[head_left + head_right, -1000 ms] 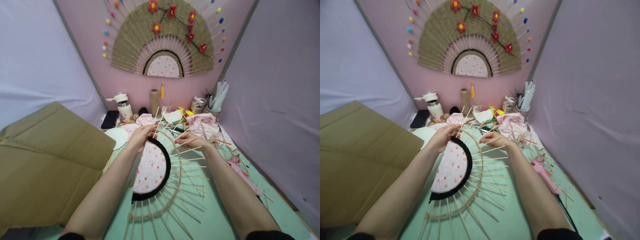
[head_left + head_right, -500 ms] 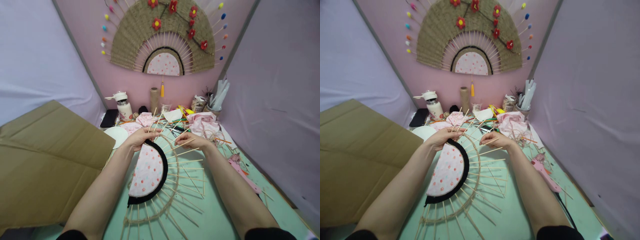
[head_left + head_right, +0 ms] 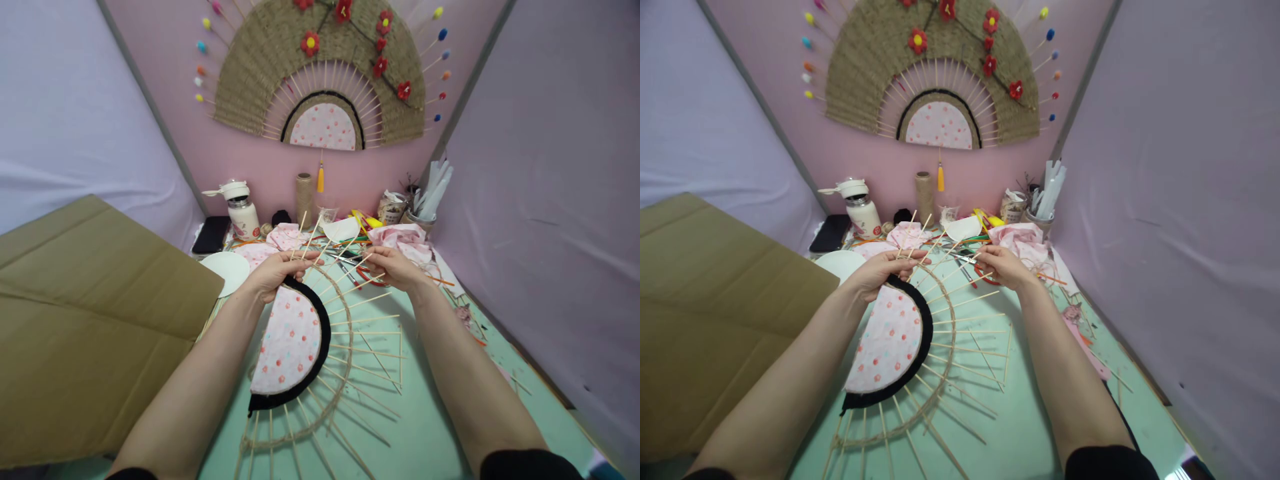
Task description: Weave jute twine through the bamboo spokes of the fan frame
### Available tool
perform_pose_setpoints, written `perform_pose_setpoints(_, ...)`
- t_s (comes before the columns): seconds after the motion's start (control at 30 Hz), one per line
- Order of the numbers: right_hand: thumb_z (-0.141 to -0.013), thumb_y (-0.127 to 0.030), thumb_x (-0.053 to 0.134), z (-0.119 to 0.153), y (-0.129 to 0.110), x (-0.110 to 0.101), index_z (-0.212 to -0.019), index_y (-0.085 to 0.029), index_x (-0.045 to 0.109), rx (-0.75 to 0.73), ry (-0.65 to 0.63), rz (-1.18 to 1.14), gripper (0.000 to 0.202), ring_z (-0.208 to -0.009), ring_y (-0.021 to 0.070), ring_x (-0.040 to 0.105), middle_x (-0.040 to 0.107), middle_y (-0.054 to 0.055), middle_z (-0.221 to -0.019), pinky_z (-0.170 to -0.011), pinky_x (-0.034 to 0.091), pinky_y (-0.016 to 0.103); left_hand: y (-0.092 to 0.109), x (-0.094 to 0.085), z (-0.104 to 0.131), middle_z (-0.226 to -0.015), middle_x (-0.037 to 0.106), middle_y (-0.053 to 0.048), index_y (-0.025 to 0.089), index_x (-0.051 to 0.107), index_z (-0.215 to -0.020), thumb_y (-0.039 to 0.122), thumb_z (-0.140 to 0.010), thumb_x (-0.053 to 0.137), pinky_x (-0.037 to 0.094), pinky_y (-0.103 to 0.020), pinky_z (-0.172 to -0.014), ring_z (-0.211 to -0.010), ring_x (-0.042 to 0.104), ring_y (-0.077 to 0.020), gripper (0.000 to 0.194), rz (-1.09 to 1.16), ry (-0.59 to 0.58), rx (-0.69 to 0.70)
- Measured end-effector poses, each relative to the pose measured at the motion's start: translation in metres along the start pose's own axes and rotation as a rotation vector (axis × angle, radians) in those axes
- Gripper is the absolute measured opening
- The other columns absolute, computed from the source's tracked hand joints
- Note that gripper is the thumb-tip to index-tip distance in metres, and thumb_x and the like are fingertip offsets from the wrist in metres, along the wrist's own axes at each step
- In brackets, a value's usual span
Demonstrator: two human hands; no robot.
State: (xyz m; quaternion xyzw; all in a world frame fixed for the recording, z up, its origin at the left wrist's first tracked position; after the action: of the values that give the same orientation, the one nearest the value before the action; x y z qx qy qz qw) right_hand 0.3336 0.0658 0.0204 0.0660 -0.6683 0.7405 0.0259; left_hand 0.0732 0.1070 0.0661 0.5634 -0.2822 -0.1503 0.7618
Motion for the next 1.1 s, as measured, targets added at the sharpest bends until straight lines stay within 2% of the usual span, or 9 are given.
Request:
perform_pose_setpoints(0.13, -0.067, -0.043, 0.076, 0.000, -0.009, -0.003, -0.069, -0.018, 0.050, -0.072, 0.090, -0.020, 0.036, -0.043, 0.0037, 0.026, 0.038, -0.008, -0.053, -0.043, 0.013, 0.022, 0.000, 0.005, 0.001, -0.099, 0.070, -0.008, 0.015, 0.074, -0.095, 0.018, -0.064, 0.076, 0.035, -0.016, -0.047, -0.049, 0.042, -0.0006, 0.031, -0.033, -0.018, 0.011)
perform_pose_setpoints(0.3, -0.067, -0.041, 0.077, 0.004, -0.023, -0.002, -0.073, -0.017, 0.057, -0.148, 0.181, -0.007, 0.032, -0.044, 0.0041, 0.028, 0.046, -0.004, -0.058, -0.042, 0.013, 0.024, -0.003, 0.012, 0.002, -0.099, 0.070, -0.008, 0.016, 0.074, -0.095, 0.018, -0.064, 0.075, 0.035, -0.016, -0.047, -0.048, 0.041, 0.0001, 0.031, -0.022, -0.075, -0.013)
perform_pose_setpoints(0.5, -0.069, -0.041, 0.075, 0.014, -0.041, 0.005, -0.075, -0.018, 0.058, -0.304, 0.226, -0.011, 0.029, -0.047, 0.0058, 0.033, 0.044, -0.004, -0.057, -0.044, 0.020, 0.024, -0.011, 0.017, -0.001, -0.103, 0.070, -0.010, 0.015, 0.074, -0.097, 0.019, -0.065, 0.076, 0.034, -0.016, -0.046, -0.049, 0.040, -0.0007, 0.032, -0.007, -0.102, -0.019)
perform_pose_setpoints(0.63, -0.068, -0.040, 0.075, 0.018, -0.043, 0.000, -0.077, -0.018, 0.061, -0.327, 0.238, 0.028, 0.028, -0.046, 0.0062, 0.030, 0.042, -0.005, -0.054, -0.044, 0.018, 0.025, -0.006, 0.015, 0.001, -0.099, 0.070, -0.009, 0.014, 0.074, -0.094, 0.014, -0.065, 0.074, 0.034, -0.015, -0.046, -0.048, 0.040, 0.0000, 0.029, 0.039, -0.075, -0.030)
perform_pose_setpoints(0.83, -0.067, -0.041, 0.075, 0.012, -0.023, -0.008, -0.078, -0.017, 0.061, -0.104, 0.059, 0.078, 0.030, -0.044, 0.0053, 0.024, 0.032, -0.008, -0.049, -0.044, 0.013, 0.024, 0.010, 0.008, 0.009, -0.100, 0.070, -0.009, 0.013, 0.074, -0.094, 0.010, -0.066, 0.071, 0.037, -0.013, -0.045, -0.049, 0.042, 0.0001, 0.029, 0.082, -0.011, 0.003)
perform_pose_setpoints(1.0, -0.068, -0.041, 0.074, 0.005, -0.003, 0.001, -0.078, -0.016, 0.061, 0.039, -0.097, 0.098, 0.031, -0.043, 0.0035, 0.023, 0.038, -0.008, -0.051, -0.042, 0.012, 0.022, 0.017, 0.002, 0.011, -0.099, 0.070, -0.009, 0.012, 0.074, -0.095, 0.009, -0.066, 0.070, 0.037, -0.012, -0.044, -0.048, 0.042, 0.0007, 0.029, 0.091, -0.003, 0.040)
perform_pose_setpoints(1.1, -0.066, -0.040, 0.076, 0.005, 0.009, 0.010, -0.073, -0.013, 0.064, 0.143, -0.279, 0.178, 0.031, -0.042, 0.0031, 0.027, 0.044, -0.007, -0.050, -0.042, 0.015, 0.021, 0.018, -0.002, 0.011, -0.102, 0.071, -0.009, 0.013, 0.073, -0.098, 0.010, -0.067, 0.071, 0.040, -0.011, -0.046, -0.049, 0.046, 0.0001, 0.031, 0.099, 0.012, 0.059)
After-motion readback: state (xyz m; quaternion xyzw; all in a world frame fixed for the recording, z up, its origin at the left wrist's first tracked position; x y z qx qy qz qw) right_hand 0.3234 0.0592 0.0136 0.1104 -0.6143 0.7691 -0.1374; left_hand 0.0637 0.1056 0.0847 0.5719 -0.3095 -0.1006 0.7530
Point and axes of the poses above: each hand's wrist, its own z-axis away from the middle knuckle, its own x-axis out of the palm, y = z × x, the point moved 2 cm from there along -z, towards the middle knuckle
